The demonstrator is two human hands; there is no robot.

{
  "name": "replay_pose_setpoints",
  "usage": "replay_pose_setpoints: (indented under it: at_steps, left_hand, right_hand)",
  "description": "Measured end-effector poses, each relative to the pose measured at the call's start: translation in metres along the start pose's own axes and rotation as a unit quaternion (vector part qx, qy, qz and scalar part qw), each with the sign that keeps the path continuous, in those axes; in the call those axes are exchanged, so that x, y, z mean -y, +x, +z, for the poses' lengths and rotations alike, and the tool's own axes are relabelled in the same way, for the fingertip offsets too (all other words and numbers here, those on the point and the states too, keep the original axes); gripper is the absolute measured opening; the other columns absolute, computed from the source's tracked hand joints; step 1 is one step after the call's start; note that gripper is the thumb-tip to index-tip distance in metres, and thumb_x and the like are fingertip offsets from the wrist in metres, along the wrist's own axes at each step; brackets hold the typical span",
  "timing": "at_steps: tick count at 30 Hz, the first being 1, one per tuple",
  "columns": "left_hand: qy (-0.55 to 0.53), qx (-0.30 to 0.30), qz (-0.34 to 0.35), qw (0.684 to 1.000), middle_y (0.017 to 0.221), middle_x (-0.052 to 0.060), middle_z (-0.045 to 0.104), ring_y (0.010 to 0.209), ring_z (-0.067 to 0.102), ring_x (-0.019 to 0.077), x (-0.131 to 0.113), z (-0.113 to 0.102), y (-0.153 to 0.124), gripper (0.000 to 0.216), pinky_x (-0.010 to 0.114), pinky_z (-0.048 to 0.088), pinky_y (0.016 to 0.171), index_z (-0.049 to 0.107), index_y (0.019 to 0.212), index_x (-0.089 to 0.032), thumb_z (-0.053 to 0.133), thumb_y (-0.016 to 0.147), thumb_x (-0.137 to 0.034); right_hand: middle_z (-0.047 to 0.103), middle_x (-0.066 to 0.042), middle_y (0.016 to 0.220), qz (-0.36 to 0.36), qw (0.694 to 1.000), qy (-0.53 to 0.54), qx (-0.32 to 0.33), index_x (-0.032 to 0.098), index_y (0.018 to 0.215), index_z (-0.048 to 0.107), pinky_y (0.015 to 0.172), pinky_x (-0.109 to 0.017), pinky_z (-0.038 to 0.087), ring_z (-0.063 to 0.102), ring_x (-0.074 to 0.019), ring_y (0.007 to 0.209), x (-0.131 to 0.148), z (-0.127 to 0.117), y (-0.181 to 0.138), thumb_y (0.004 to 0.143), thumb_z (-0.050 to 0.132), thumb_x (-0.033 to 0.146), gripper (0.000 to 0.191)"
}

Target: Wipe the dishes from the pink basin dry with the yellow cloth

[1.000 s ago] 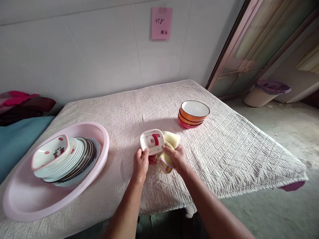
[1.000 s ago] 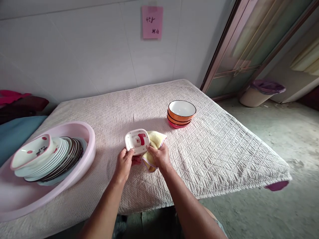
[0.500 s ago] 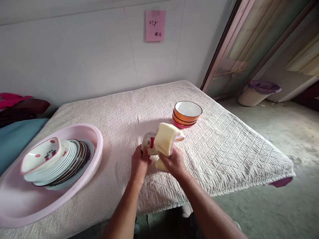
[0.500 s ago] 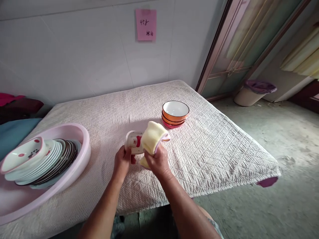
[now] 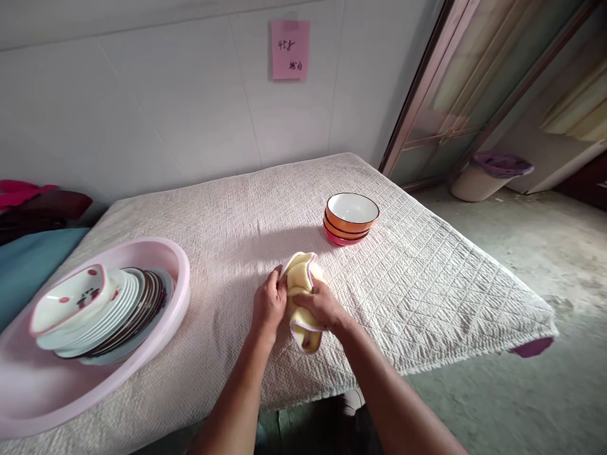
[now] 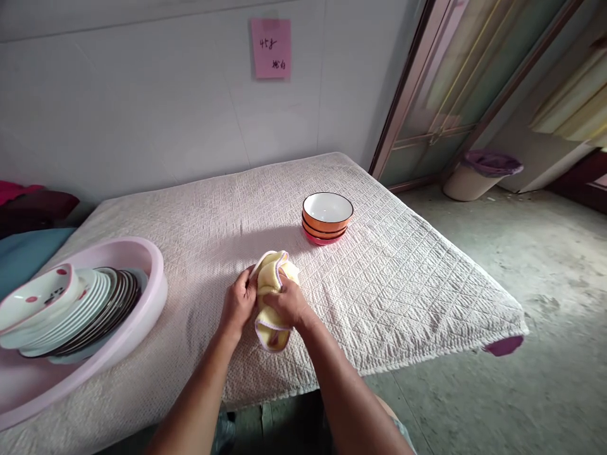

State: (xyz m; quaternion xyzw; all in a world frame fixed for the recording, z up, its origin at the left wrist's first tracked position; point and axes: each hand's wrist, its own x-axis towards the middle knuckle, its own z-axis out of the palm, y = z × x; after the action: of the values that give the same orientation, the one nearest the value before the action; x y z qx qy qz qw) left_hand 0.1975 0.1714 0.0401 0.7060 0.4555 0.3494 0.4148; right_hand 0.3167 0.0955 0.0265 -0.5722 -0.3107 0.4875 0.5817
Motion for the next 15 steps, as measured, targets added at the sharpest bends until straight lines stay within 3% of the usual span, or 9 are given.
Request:
replay_pose_setpoints:
  at_steps: [3,5,8,11,15]
  left_hand:
    - [-0.007,0.002,0.011,1.000,0.107,0.012,0.075,0.096,0.069,0.0263,-0.003,0.002,-0.003,0.021,0.031,0.050,0.087,0.072,0.105,-0.022,0.064,0.086,-0.028]
    - [-0.035,0.006,-0.002,0.999,0.095,0.010,0.076,0.086,0.070,0.0238,-0.002,0.004,-0.002,0.017,0.029,0.052,0.078,0.071,0.099,-0.021,0.063,0.087,-0.031]
    - [-0.115,0.016,-0.102,0.988,0.063,0.003,0.068,0.056,0.065,0.0191,0.005,0.009,0.001,0.021,0.026,0.051,0.055,0.065,0.082,-0.020,0.061,0.088,-0.039]
    - [-0.210,0.001,-0.199,0.957,0.051,-0.001,0.061,0.040,0.057,0.0161,0.014,0.013,0.008,0.026,0.025,0.047,0.042,0.058,0.076,-0.020,0.062,0.086,-0.043]
    - [-0.271,-0.018,-0.231,0.934,0.054,0.000,0.064,0.043,0.060,0.0147,0.019,0.013,0.021,0.027,0.024,0.049,0.044,0.060,0.077,-0.017,0.065,0.085,-0.043]
  right_hand:
    - [0.058,0.003,0.066,-0.001,0.999,0.036,-0.022,0.020,0.084,0.063,0.048,-0.025,0.040,0.048,-0.0111,0.054,0.005,0.003,-0.002,0.058,0.064,0.021,0.026]
    - [0.060,0.002,0.068,-0.029,0.995,0.065,-0.073,0.021,0.085,0.064,0.049,-0.026,0.042,0.050,-0.0124,0.055,0.011,0.003,-0.002,0.058,0.065,0.024,0.027]
    - [0.062,0.000,0.072,-0.060,0.976,0.123,-0.168,0.023,0.085,0.062,0.053,-0.029,0.047,0.055,-0.0157,0.060,0.021,-0.003,-0.001,0.061,0.069,0.030,0.026]
    - [0.062,-0.001,0.075,-0.064,0.954,0.164,-0.243,0.022,0.087,0.061,0.056,-0.031,0.049,0.056,-0.0162,0.062,0.020,-0.013,0.002,0.063,0.071,0.034,0.028]
    - [0.062,-0.001,0.075,-0.043,0.955,0.175,-0.236,0.019,0.096,0.061,0.056,-0.030,0.048,0.056,-0.0156,0.060,0.003,-0.016,0.005,0.066,0.073,0.035,0.036]
